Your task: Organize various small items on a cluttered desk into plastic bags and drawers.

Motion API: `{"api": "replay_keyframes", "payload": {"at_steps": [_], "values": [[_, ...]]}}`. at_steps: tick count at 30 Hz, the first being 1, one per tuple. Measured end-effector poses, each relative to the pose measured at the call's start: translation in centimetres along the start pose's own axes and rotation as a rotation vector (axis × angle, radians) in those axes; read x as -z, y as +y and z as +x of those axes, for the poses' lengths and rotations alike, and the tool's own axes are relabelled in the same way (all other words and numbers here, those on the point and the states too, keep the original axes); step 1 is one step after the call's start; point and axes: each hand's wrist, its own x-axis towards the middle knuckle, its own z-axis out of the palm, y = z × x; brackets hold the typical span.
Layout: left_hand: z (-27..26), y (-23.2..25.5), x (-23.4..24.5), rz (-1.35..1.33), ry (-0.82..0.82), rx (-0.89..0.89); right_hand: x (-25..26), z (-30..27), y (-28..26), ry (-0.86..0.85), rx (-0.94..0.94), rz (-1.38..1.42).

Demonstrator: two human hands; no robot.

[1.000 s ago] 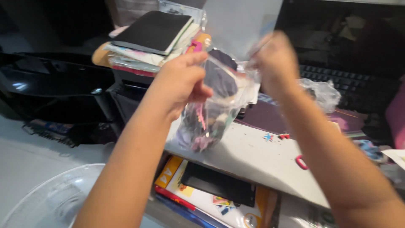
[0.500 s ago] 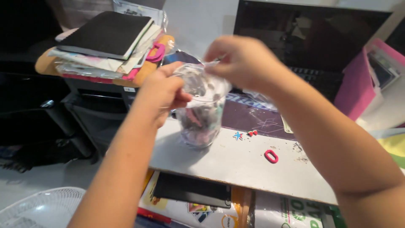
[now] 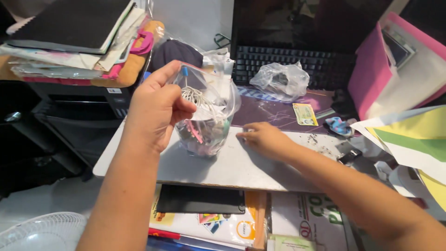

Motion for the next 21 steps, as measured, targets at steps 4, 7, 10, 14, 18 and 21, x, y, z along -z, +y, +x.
{"api": "replay_keyframes", "payload": {"at_steps": [4,7,10,14,18,21], "values": [[-1.0,-0.5,0.4,0.029,0.011,0.027,2.2,-1.9,0.6,-0.139,0.033,-0.078],[-1.6,-1.0,1.2,0.016,0.015,0.026,4.1,-4.8,0.9,-0.138,0.029,-0.090],[-2.0,-1.4,1.1,-0.017,0.017,0.016,3.9,-7.7,0.7,-0.071,0.010,-0.122],[-2.2,-2.4,0.3,-0.040,0.039,0.006,3.2,-9.9,0.0,-0.040,-0.150,-0.202],[-2.2,-3.1,-0.5,-0.027,0.028,0.018,3.2,-8.3,0.6,-0.006,-0.171,-0.193],[-2.2,-3.4,-1.1,-0.001,0.011,0.024,6.5,-3.7,-1.8,0.370,-0.098,0.016]]}}
